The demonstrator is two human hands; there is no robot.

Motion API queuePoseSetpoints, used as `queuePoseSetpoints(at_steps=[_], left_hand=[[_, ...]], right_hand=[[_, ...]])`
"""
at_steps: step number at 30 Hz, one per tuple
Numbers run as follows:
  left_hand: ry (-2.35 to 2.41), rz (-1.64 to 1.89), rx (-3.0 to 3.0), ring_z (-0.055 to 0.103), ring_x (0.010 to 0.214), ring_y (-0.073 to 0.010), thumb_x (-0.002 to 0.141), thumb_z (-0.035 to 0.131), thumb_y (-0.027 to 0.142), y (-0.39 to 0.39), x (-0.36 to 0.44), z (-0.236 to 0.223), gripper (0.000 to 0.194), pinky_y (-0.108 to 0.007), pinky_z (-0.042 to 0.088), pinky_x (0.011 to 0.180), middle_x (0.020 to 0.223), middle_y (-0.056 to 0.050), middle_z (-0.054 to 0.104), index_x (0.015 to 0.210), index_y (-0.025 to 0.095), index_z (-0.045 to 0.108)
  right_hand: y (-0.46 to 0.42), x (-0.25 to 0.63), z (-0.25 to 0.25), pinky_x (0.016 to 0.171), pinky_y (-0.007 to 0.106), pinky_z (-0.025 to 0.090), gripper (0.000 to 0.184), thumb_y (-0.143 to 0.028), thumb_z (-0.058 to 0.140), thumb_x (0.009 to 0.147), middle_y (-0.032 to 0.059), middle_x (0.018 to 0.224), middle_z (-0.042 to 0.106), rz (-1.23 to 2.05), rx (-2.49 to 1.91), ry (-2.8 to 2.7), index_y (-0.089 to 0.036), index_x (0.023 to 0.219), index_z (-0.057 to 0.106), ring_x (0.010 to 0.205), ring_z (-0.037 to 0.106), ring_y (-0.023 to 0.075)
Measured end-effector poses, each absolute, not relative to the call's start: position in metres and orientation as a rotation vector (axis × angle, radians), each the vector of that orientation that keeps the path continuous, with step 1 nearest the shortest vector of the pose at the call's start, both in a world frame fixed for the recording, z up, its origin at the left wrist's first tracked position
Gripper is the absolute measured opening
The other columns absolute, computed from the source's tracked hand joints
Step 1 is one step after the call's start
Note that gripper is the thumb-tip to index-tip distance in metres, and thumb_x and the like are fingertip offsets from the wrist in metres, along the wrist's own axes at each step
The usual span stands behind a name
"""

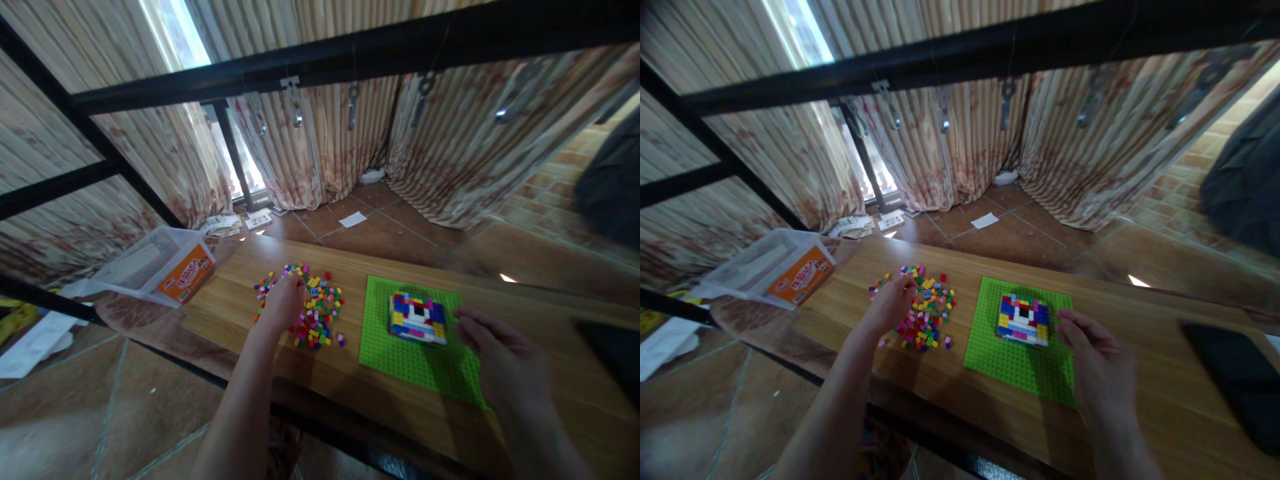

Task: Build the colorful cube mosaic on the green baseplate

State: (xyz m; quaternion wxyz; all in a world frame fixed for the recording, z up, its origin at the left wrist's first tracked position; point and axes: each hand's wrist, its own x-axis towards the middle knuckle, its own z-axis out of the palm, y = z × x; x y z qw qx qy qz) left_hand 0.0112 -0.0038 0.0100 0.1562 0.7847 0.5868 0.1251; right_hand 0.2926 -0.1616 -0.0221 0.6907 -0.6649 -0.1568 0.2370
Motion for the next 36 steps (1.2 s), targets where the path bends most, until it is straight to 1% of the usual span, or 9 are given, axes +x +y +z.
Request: queuePoseSetpoints(at_steps=[2, 4, 7, 10, 15, 24, 29, 31, 36], left_hand=[[1.453, 0.528, 2.18, 0.061, 0.075, -0.0169, 0.09, 0.045, 0.016, -0.011, 0.02, 0.013, 0.018, -0.028, 0.048, 0.072, 0.076, -0.003, 0.065, 0.084, 0.017, 0.062], [1.178, 0.655, 2.066, 0.06, 0.071, -0.0142, 0.091, 0.047, 0.021, -0.023, 0.034, 0.015, 0.016, -0.025, 0.047, 0.067, 0.074, -0.001, 0.063, 0.085, 0.017, 0.061], [0.872, 0.663, 1.841, 0.06, 0.068, -0.0121, 0.093, 0.049, 0.027, -0.046, 0.058, 0.018, 0.016, -0.022, 0.047, 0.062, 0.075, 0.001, 0.062, 0.09, 0.017, 0.061], [0.7, 0.631, 1.723, 0.061, 0.068, -0.0111, 0.091, 0.052, 0.024, -0.064, 0.075, 0.022, 0.014, -0.022, 0.048, 0.064, 0.074, 0.001, 0.062, 0.089, 0.016, 0.062], [0.601, 0.664, 1.682, 0.06, 0.069, -0.0107, 0.09, 0.056, 0.023, -0.07, 0.082, 0.022, 0.012, -0.022, 0.048, 0.067, 0.073, 0.001, 0.062, 0.088, 0.015, 0.065], [0.612, 0.698, 1.519, 0.057, 0.06, -0.0094, 0.085, 0.063, 0.028, -0.069, 0.082, 0.019, 0.015, -0.021, 0.048, 0.059, 0.064, 0.001, 0.061, 0.082, 0.013, 0.067], [0.77, 0.751, 1.419, 0.054, 0.055, -0.0082, 0.078, 0.07, 0.031, -0.056, 0.069, 0.025, 0.018, -0.019, 0.046, 0.054, 0.061, 0.001, 0.062, 0.076, 0.013, 0.069], [0.841, 0.778, 1.404, 0.055, 0.055, -0.0085, 0.075, 0.072, 0.03, -0.052, 0.065, 0.026, 0.017, -0.019, 0.046, 0.054, 0.061, 0.001, 0.063, 0.074, 0.013, 0.07], [0.852, 0.631, 1.351, 0.056, 0.055, -0.0099, 0.075, 0.07, 0.028, -0.05, 0.065, 0.017, 0.017, -0.021, 0.045, 0.053, 0.063, 0.0, 0.065, 0.081, 0.012, 0.073]], right_hand=[[-0.163, 0.282, -0.014, 0.075, 0.026, 0.056, 0.022, -0.037, 0.079, 0.068, 0.0009, 0.085, 0.075, 0.33, -1.557, -0.452, -0.023, 0.086, 0.078, 0.076, 0.067, 0.0134], [-0.164, 0.266, -0.005, 0.075, 0.029, 0.056, 0.02, -0.037, 0.078, 0.071, 0.0012, 0.084, 0.075, 0.275, -1.514, -0.594, -0.024, 0.086, 0.077, 0.077, 0.067, 0.015], [-0.162, 0.239, 0.004, 0.073, 0.029, 0.056, 0.016, -0.036, 0.076, 0.076, 0.0005, 0.085, 0.075, 0.453, -1.42, -0.785, -0.025, 0.088, 0.077, 0.076, 0.068, 0.0148], [-0.158, 0.22, 0.006, 0.063, 0.026, 0.053, 0.019, -0.035, 0.077, 0.075, -0.0019, 0.073, 0.071, 0.647, -1.337, -0.872, -0.025, 0.091, 0.076, 0.065, 0.063, 0.0126], [-0.153, 0.212, 0.006, 0.051, 0.022, 0.046, 0.014, -0.035, 0.077, 0.075, -0.0034, 0.063, 0.065, 0.768, -1.29, -0.851, -0.021, 0.079, 0.073, 0.053, 0.054, 0.0089], [-0.153, 0.209, 0.005, 0.05, 0.023, 0.05, 0.018, -0.036, 0.077, 0.075, -0.0015, 0.059, 0.066, 0.924, -1.209, -0.75, -0.02, 0.073, 0.071, 0.049, 0.058, 0.0107], [-0.151, 0.199, -0.013, 0.053, 0.025, 0.05, 0.012, -0.032, 0.072, 0.077, -0.0012, 0.064, 0.068, 0.847, -1.352, -0.866, -0.021, 0.08, 0.072, 0.053, 0.061, 0.013], [-0.149, 0.192, -0.022, 0.059, 0.027, 0.051, 0.008, -0.027, 0.067, 0.079, 0.0011, 0.072, 0.071, 0.743, -1.468, -1.023, -0.021, 0.082, 0.072, 0.06, 0.064, 0.015], [-0.143, 0.179, -0.033, 0.078, 0.032, 0.052, 0.018, -0.018, 0.057, 0.085, 0.0047, 0.093, 0.077, 0.576, -1.63, -1.318, -0.024, 0.09, 0.073, 0.082, 0.071, 0.0197]])
